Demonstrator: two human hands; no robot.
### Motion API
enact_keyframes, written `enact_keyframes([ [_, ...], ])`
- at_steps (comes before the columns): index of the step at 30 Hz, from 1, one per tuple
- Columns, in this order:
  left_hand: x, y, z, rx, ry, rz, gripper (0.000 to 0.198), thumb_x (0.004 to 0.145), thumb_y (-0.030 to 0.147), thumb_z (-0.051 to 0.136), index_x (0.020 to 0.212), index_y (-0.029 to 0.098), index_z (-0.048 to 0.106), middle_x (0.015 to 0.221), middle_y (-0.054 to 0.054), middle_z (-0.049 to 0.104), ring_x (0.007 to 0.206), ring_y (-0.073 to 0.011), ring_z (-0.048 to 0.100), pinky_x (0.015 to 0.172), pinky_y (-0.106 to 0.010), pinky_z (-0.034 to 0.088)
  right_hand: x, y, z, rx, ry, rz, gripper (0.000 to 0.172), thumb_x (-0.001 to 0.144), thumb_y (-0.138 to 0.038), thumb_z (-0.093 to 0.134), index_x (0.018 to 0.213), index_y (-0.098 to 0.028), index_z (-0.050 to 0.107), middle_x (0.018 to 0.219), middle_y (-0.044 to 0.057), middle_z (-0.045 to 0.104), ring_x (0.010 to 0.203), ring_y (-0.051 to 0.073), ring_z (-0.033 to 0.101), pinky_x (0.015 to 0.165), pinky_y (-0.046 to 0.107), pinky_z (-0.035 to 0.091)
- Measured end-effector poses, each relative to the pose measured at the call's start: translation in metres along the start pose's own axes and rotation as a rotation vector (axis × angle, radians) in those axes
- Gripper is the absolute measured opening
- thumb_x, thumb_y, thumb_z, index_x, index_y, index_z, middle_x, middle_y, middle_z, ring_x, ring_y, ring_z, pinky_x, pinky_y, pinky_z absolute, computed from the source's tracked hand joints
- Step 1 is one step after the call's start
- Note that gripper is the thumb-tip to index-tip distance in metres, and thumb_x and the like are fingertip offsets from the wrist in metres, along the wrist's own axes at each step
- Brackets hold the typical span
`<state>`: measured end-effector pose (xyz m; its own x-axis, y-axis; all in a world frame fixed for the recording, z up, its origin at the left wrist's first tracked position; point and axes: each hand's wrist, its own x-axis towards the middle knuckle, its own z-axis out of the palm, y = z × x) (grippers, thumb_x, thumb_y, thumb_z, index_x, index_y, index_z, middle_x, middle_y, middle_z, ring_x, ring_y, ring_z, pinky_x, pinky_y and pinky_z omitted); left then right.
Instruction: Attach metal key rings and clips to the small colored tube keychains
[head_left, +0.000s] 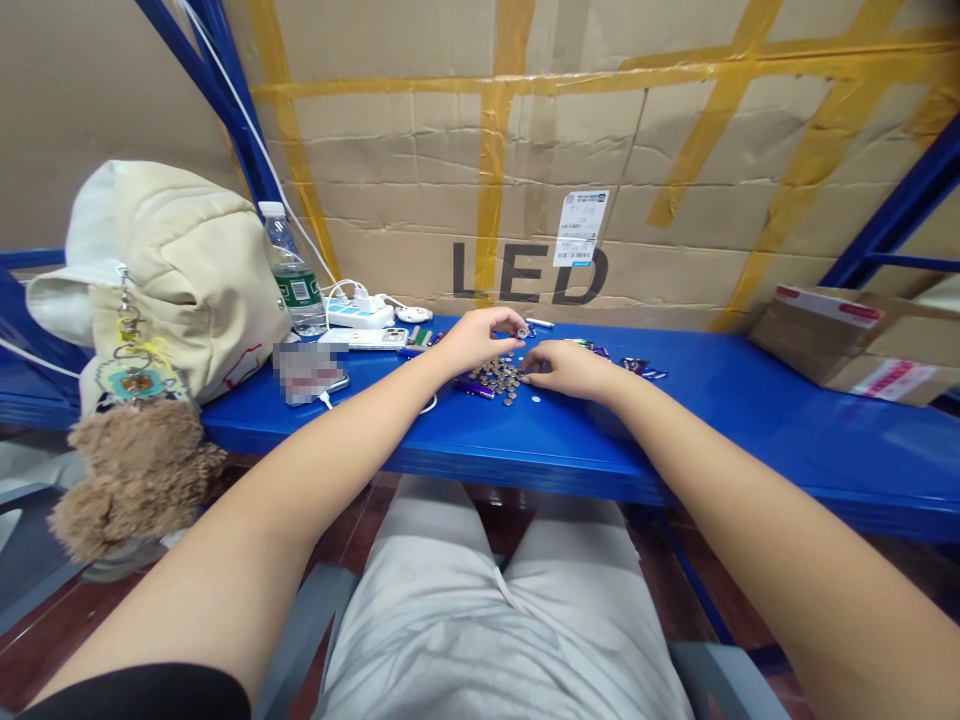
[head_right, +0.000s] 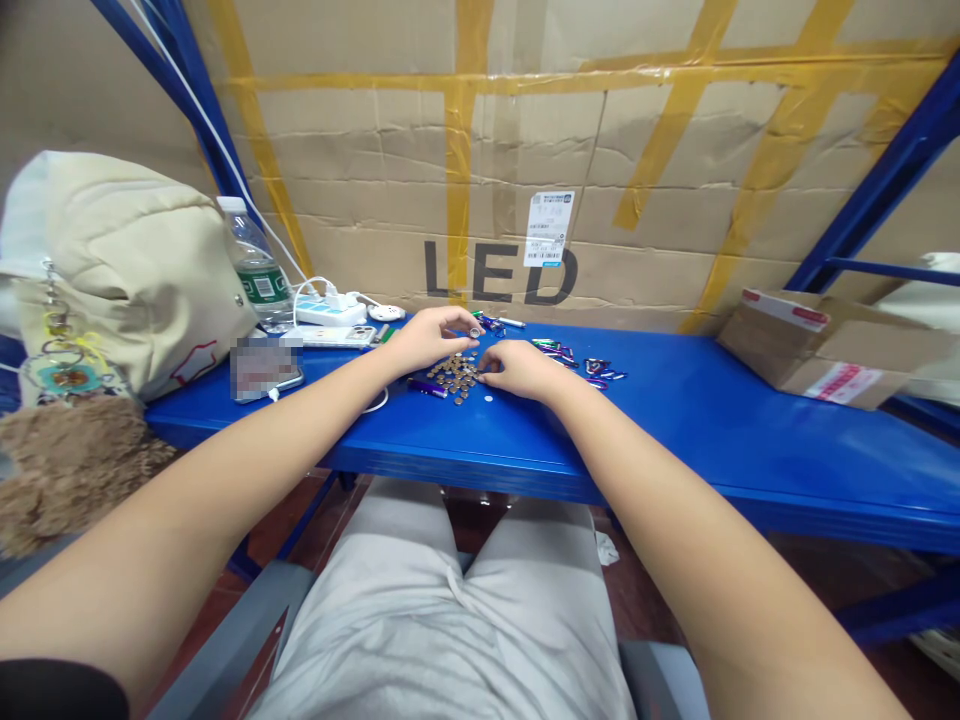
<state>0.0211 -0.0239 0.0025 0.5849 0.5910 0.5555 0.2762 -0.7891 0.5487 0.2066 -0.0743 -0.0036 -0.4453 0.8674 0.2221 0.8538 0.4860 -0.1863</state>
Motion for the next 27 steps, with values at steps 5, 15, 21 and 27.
enact_keyframes([
  [5, 0.0, -0.004, 0.0, 0.022, 0.002, 0.018, 0.017, 0.077, 0.015, 0.064, 0.094, 0.014, 0.066, 0.099, -0.006, 0.07, 0.095, -0.0156, 0.064, 0.09, -0.033, 0.049, 0.005, 0.001, 0.004, 0.006, -0.009, 0.007, 0.014, 0.082, -0.023, 0.058, 0.086, -0.021, 0.072, 0.092, 0.004, 0.074, 0.083, 0.02, 0.065, 0.073, 0.027, 0.046],
  [15, 0.0, -0.01, 0.001, -0.061, -0.077, -0.028, 0.017, 0.075, 0.014, 0.065, 0.092, 0.013, 0.064, 0.096, -0.007, 0.07, 0.09, -0.0146, 0.065, 0.088, -0.033, 0.051, 0.0, 0.013, -0.004, 0.069, 0.246, 0.031, 0.012, 0.079, -0.028, 0.064, 0.082, -0.019, 0.071, 0.082, 0.005, 0.07, 0.074, 0.018, 0.061, 0.068, 0.028, 0.044],
  [21, 0.0, -0.01, 0.003, -0.179, -0.123, -0.043, 0.019, 0.075, 0.014, 0.066, 0.094, 0.013, 0.064, 0.097, -0.008, 0.072, 0.091, -0.0155, 0.067, 0.088, -0.035, 0.052, -0.002, 0.007, -0.011, 0.153, 0.558, -0.118, 0.018, 0.081, -0.034, 0.064, 0.085, -0.018, 0.072, 0.073, 0.004, 0.063, 0.066, 0.016, 0.054, 0.065, 0.03, 0.042],
  [27, 0.0, -0.004, 0.003, -0.282, -0.12, -0.086, 0.02, 0.074, 0.01, 0.066, 0.094, 0.012, 0.064, 0.095, -0.008, 0.073, 0.089, -0.0152, 0.068, 0.089, -0.037, 0.052, 0.0, 0.007, -0.006, 0.108, 0.583, -0.182, 0.019, 0.085, -0.034, 0.062, 0.089, -0.021, 0.074, 0.073, 0.004, 0.066, 0.065, 0.016, 0.054, 0.064, 0.03, 0.041],
])
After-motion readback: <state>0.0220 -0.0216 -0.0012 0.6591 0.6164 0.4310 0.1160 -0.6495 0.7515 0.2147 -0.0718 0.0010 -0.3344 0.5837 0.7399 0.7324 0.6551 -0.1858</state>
